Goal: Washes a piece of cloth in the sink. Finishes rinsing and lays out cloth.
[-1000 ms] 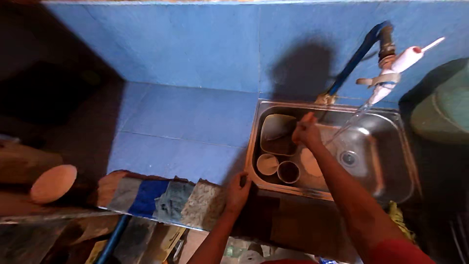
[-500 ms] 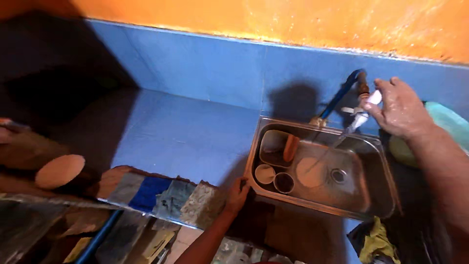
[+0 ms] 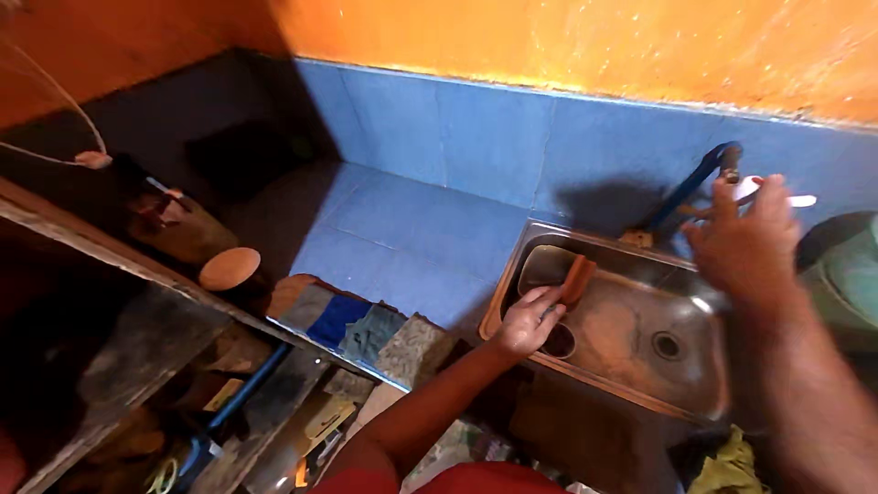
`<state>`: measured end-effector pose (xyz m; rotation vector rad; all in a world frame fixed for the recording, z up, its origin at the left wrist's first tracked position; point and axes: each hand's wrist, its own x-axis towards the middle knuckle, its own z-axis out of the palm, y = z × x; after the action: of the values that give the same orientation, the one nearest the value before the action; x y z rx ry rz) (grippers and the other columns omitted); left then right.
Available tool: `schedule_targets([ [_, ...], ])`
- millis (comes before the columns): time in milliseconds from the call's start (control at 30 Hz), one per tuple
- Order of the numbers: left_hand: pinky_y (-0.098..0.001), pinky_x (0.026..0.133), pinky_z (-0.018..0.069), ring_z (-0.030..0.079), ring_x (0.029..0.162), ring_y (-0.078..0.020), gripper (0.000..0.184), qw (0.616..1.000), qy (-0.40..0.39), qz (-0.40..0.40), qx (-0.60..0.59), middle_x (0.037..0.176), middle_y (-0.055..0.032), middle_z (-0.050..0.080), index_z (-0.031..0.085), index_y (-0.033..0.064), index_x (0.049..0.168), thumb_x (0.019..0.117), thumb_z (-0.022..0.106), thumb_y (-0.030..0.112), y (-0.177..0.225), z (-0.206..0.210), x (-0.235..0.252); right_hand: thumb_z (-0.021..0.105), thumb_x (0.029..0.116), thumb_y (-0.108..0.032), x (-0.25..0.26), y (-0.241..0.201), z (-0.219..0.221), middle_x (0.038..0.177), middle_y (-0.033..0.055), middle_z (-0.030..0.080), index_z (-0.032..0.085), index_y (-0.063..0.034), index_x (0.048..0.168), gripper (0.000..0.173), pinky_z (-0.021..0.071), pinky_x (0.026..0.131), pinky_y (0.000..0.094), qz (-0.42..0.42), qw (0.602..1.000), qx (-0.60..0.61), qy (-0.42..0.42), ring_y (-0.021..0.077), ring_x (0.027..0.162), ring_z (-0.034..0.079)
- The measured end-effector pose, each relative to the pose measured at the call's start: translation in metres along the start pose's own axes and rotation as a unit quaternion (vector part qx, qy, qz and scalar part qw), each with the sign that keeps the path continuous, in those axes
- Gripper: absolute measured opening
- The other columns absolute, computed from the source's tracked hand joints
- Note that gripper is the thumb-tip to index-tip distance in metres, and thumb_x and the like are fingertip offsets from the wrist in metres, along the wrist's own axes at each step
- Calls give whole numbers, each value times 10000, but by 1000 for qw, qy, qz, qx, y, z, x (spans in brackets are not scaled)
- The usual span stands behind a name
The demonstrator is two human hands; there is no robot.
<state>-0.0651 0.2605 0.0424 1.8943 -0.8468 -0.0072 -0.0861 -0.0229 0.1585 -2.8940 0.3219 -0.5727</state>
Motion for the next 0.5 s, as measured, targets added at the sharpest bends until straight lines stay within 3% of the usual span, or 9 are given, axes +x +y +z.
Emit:
schedule_targets([
  [67, -428, 1166, 413, 507, 1411, -296, 421, 1000, -18, 5, -8, 1541, -216, 490, 575, -3, 1439, 1076, 485, 190, 10, 0, 5, 695, 963, -139, -34, -9, 31, 1570, 328, 364, 427, 42, 1513, 639, 346, 1142, 663, -55, 983, 166, -55, 507, 1445, 370],
  [100, -432, 1177, 400, 474, 1439, -281, 425, 1000, -19, 7, -15, 1580, -198, 445, 575, 20, 1448, 1079, 482, 209, 14, 1, 7, 707, 954, -167, -51, -15, 50, 1553, 263, 432, 470, 19, 1493, 618, 390, 1154, 558, -71, 958, 253, -117, 402, 1434, 430],
  [167, -450, 1192, 375, 444, 1457, -273, 421, 999, -9, 23, -22, 1604, -181, 415, 586, 37, 1444, 1077, 482, 214, 22, 1, 7, 690, 954, -210, -80, -38, 81, 1452, 209, 555, 548, 12, 1428, 543, 475, 1102, 434, -83, 899, 370, -221, 278, 1329, 556],
  [233, -486, 1203, 341, 426, 1466, -278, 430, 998, 13, 56, -6, 1605, -156, 424, 588, 48, 1446, 1071, 481, 229, 31, -1, 8, 628, 988, -177, -97, -61, 98, 1155, 208, 697, 653, 65, 1234, 346, 547, 965, 422, -83, 888, 388, -233, 249, 1072, 679],
  [300, -489, 1214, 320, 421, 1469, -282, 452, 995, 49, 86, 26, 1599, -154, 435, 579, 45, 1453, 1078, 474, 274, 40, -9, 11, 569, 1006, -136, -99, -78, 98, 937, 215, 696, 688, 91, 1074, 266, 541, 838, 455, -67, 903, 372, -206, 269, 881, 672],
  [367, -439, 1190, 369, 466, 1437, -264, 464, 990, 94, 103, 20, 1573, -181, 462, 556, -12, 1450, 1091, 460, 265, 46, -23, 13, 597, 1027, -194, -95, -84, 92, 924, 184, 700, 708, 59, 1061, 278, 542, 836, 444, -49, 898, 391, -197, 238, 865, 667],
  [400, -410, 1141, 437, 536, 1372, -259, 451, 986, 124, 109, -6, 1523, -218, 505, 557, -51, 1429, 1088, 463, 228, 45, -28, 15, 620, 1028, -226, -92, -83, 90, 952, 170, 713, 717, 37, 1078, 285, 552, 858, 446, -54, 891, 406, -197, 227, 890, 682],
  [433, -394, 1077, 507, 606, 1285, -247, 443, 984, 145, 101, -32, 1478, -227, 542, 542, -62, 1435, 1094, 449, 206, 43, -35, 16, 633, 1024, -233, -89, -81, 88, 939, 145, 705, 715, 17, 1071, 267, 555, 837, 430, -66, 882, 424, -196, 205, 871, 673],
  [500, -365, 913, 602, 706, 1065, -186, 450, 982, 168, 53, -67, 1348, -167, 645, 477, -9, 1504, 1114, 383, 196, 39, -50, 10, 641, 1009, -201, -82, -77, 84, 923, 98, 700, 711, -21, 1084, 207, 566, 797, 388, -92, 865, 442, -218, 152, 837, 665],
])
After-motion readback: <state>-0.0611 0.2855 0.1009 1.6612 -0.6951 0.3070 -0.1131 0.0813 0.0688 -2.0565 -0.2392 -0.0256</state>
